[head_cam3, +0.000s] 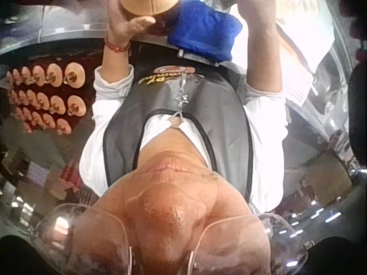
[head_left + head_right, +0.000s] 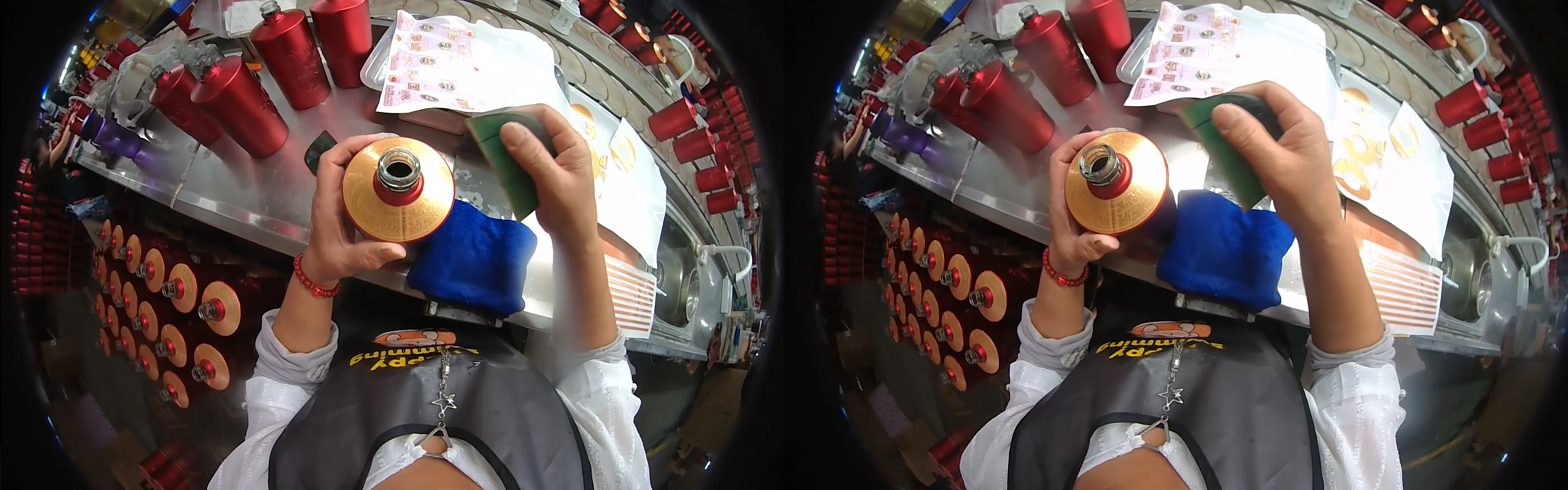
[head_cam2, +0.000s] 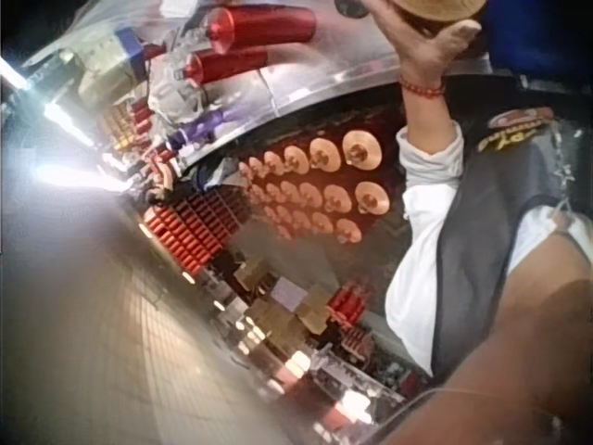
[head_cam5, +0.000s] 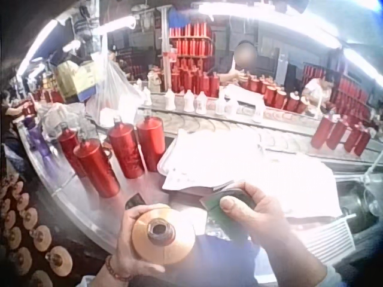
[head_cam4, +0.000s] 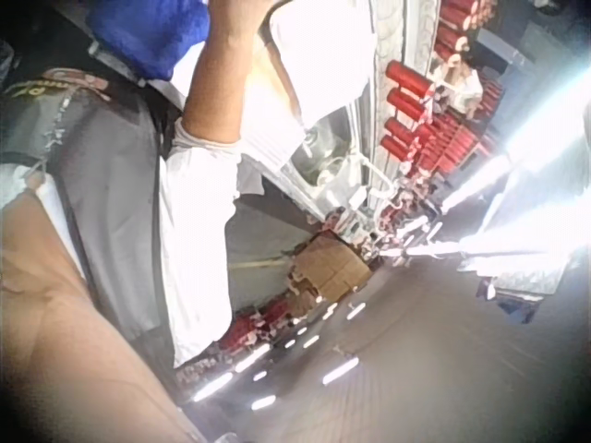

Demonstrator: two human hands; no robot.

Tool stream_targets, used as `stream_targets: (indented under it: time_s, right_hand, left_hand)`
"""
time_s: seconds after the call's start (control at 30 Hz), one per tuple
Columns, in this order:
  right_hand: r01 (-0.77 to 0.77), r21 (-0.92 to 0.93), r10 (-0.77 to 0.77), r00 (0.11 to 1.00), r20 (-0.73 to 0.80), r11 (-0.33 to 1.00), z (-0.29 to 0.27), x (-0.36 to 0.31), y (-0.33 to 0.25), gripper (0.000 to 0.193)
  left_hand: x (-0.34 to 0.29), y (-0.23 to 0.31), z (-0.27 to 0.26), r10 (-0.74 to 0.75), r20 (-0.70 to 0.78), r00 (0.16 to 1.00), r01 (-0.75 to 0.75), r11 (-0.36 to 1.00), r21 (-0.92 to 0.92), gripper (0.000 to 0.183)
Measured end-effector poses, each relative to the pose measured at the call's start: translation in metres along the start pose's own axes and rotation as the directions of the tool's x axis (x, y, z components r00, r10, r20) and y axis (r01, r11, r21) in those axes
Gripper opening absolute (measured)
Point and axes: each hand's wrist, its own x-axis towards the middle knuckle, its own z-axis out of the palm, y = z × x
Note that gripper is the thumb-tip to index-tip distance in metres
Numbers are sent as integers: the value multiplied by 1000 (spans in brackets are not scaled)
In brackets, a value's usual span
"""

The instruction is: The person applies circular labels to red cylindrical cans. They peel each label from a backing sheet, align it on the can, and smooth it with a green tool. The person repeats this process for multiple cans, handling them one at a time.

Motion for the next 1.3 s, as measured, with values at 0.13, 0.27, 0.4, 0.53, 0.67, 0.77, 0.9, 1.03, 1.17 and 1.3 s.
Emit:
stream_targets:
  time_s: [0.13, 0.27, 0.4, 0.53, 0.67, 0.77, 0.9, 1.03, 1.17, 1.3]
  right_hand:
    - [128, -209, -109, 989, 101, 969, 21, 1, 6, 26]
    - [-50, 84, 41, 994, 102, 995, 18, 1, -1, 25]
    - [40, -189, -54, 996, -69, 981, 17, 12, 4, 23]
    - [36, -111, -19, 988, 151, 993, 33, 5, -2, 24]
    - [8, -215, 34, 981, 189, 977, 32, 5, -9, 28]
    - [59, -330, 0, 985, 175, 942, 27, 13, -12, 27]
    - [132, -283, -101, 987, 124, 950, 28, 27, -11, 21]
    - [109, -309, -80, 991, 105, 945, 32, 34, -13, 24]
    - [30, -203, 16, 975, 220, 979, 38, 30, -8, 26]
    - [29, -237, 25, 974, 223, 971, 38, 28, -9, 30]
  left_hand:
    - [1, 0, 0, -12, 16, 1000, 13, 1000, -26, 108]
    - [2, -3, -5, -8, 56, 998, 12, 998, -65, 108]
    - [3, -6, -7, -19, 82, 996, 27, 995, -95, 108]
    - [6, 1, -12, -66, 130, 989, 71, 997, -32, 108]
    - [-10, 8, 5, 21, -16, 1000, -18, 983, 183, 108]
    - [-7, 8, 13, -28, -88, 996, 35, 996, 82, 105]
    - [-5, 4, 6, -9, -40, 999, 13, 993, 116, 106]
    - [-3, 0, -4, 13, -22, 1000, -9, 988, 152, 112]
    - [-7, -4, 0, 96, -55, 994, -86, 983, 162, 121]
    - [-22, -17, 3, 441, 0, 898, -352, 718, 601, 87]
